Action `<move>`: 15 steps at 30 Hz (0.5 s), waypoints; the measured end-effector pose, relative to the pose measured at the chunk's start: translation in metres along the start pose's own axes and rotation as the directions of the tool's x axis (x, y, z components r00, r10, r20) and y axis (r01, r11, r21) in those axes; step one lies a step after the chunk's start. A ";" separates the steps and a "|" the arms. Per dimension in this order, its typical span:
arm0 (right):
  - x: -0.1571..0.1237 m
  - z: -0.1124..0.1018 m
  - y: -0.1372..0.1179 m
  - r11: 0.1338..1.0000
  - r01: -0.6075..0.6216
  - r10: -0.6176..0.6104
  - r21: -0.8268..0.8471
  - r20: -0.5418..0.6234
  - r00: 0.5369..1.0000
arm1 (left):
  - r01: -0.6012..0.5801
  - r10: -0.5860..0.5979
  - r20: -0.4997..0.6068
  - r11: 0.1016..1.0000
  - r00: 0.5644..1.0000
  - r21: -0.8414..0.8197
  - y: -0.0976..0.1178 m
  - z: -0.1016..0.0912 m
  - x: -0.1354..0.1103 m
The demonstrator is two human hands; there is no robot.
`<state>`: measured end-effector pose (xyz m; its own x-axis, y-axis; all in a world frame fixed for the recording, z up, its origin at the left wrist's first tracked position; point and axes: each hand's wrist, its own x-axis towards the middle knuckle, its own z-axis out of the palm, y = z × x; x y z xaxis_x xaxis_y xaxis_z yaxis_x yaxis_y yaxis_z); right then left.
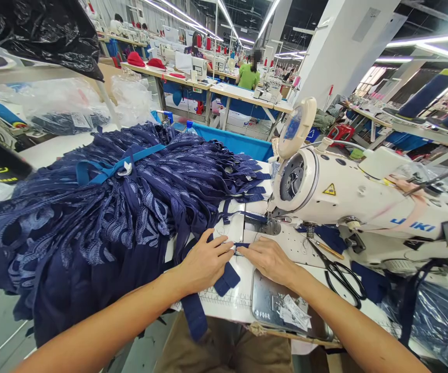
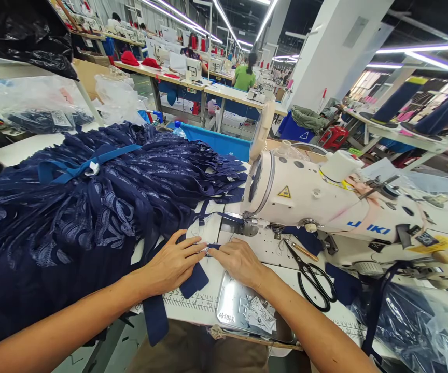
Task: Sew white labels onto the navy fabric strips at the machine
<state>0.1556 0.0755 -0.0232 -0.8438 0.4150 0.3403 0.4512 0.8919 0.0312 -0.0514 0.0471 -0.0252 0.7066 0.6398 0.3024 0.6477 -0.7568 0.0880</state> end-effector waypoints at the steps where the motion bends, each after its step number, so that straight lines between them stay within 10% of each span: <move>1: 0.000 0.000 0.000 1.000 0.003 -0.003 -0.005 -0.005 1.000 | 0.000 0.000 0.001 1.000 1.000 -0.001 0.000 0.000 0.000; 15: 0.000 0.002 0.001 0.965 0.196 -0.204 -0.175 -0.027 0.979 | 0.000 0.000 0.006 1.000 1.000 0.004 0.000 0.002 0.000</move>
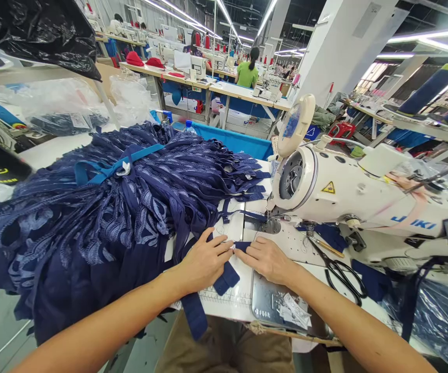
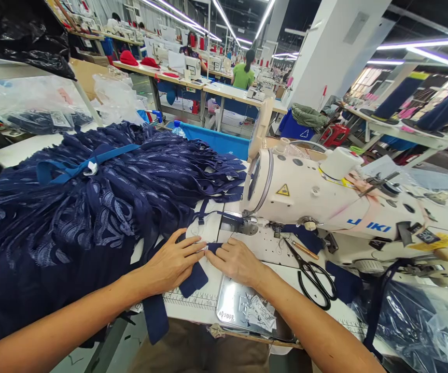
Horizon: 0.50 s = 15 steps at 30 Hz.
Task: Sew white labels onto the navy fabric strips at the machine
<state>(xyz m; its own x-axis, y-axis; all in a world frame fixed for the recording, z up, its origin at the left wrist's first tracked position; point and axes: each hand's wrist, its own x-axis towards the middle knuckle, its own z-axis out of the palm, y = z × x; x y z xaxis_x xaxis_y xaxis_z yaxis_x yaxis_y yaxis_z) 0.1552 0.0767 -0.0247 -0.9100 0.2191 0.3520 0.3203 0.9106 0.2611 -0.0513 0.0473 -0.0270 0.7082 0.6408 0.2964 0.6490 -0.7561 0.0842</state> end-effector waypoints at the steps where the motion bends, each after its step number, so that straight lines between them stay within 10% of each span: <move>1: -0.001 0.000 0.001 1.000 0.004 -0.004 0.007 0.000 1.000 | -0.001 0.001 -0.001 1.000 1.000 0.001 0.000 0.000 0.000; 15: -0.010 -0.001 0.016 0.994 0.107 -0.108 0.023 0.045 0.993 | -0.026 0.026 0.013 0.999 1.000 0.019 0.000 -0.004 0.000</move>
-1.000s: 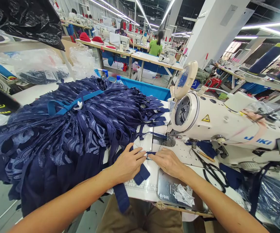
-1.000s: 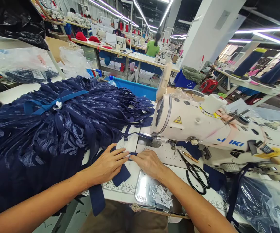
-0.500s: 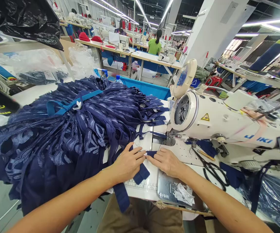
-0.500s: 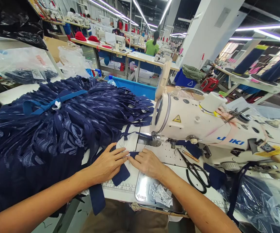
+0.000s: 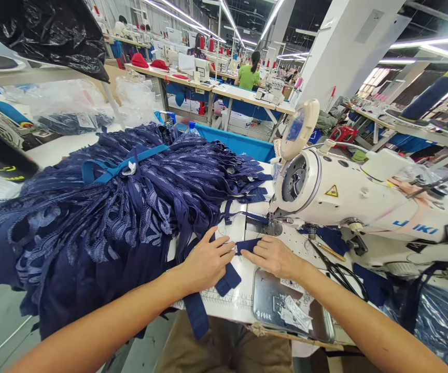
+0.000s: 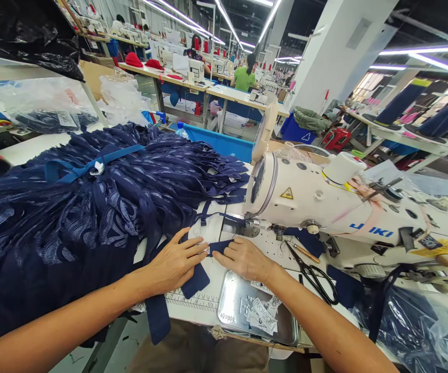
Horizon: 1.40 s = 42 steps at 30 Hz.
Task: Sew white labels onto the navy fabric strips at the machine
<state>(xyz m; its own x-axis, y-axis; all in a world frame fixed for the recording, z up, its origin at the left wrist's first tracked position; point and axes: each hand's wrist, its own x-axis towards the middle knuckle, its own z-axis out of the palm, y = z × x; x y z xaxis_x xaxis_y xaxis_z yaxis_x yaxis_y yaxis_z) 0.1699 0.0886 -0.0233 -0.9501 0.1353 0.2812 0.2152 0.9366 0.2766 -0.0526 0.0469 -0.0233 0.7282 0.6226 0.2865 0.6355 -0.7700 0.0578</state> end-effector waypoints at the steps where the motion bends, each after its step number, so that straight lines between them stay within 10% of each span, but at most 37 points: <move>1: -0.001 0.000 -0.001 1.000 -0.016 0.016 0.010 -0.001 1.000 | 0.003 -0.003 0.002 1.000 1.000 0.000 0.000 0.000 0.000; 9: -0.006 0.002 -0.008 0.982 -0.172 0.175 0.074 -0.034 0.984 | 0.005 -0.005 0.026 1.000 1.000 -0.002 0.002 0.000 0.001; 36: 0.006 -0.007 0.001 0.998 0.040 -0.040 -0.040 -0.014 0.999 | -0.023 0.023 0.042 1.000 0.999 0.014 0.002 0.000 0.002; 42: 0.001 -0.007 -0.009 0.967 -0.234 0.239 0.096 -0.044 0.970 | 0.004 -0.003 -0.010 0.997 1.000 0.076 0.006 0.007 -0.001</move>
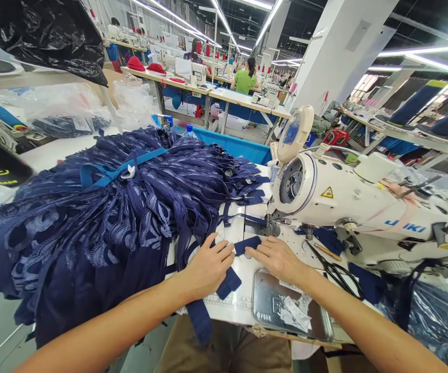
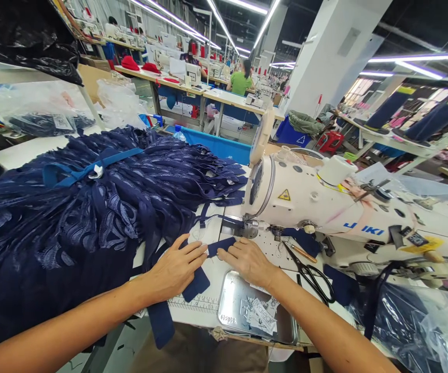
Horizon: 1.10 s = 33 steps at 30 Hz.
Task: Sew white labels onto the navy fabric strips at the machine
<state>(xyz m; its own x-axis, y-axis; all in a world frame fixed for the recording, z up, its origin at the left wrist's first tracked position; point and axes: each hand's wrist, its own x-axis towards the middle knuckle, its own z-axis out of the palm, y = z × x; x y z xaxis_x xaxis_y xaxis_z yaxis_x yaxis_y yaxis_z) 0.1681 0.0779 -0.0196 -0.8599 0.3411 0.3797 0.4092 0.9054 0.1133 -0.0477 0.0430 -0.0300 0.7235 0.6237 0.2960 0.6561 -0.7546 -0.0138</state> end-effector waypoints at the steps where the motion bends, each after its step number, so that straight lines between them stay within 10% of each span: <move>1: 0.001 0.003 -0.005 0.986 -0.139 0.143 0.094 -0.035 0.989 | 0.005 -0.004 -0.007 1.000 1.000 0.009 0.001 0.001 0.000; 5: 0.017 0.021 -0.022 0.632 -0.579 0.668 0.515 0.017 0.744 | 0.014 -0.013 -0.026 0.999 1.000 0.035 0.002 0.003 0.000; 10: 0.033 0.034 -0.028 0.420 -0.674 0.784 0.608 0.130 0.606 | 0.022 -0.020 -0.040 0.999 0.999 0.050 0.003 0.003 -0.001; 33: 0.025 0.027 -0.039 0.775 -0.581 0.591 0.249 0.042 0.806 | 0.004 0.000 -0.034 0.994 0.999 0.111 0.006 0.006 -0.001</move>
<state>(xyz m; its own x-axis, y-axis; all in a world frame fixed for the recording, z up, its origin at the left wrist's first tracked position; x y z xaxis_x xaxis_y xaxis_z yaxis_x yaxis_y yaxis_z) 0.1221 0.0578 -0.0394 -0.4638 0.8206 0.3340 0.7407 0.5660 -0.3619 -0.0433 0.0393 -0.0359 0.7159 0.6160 0.3287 0.6785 -0.7249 -0.1191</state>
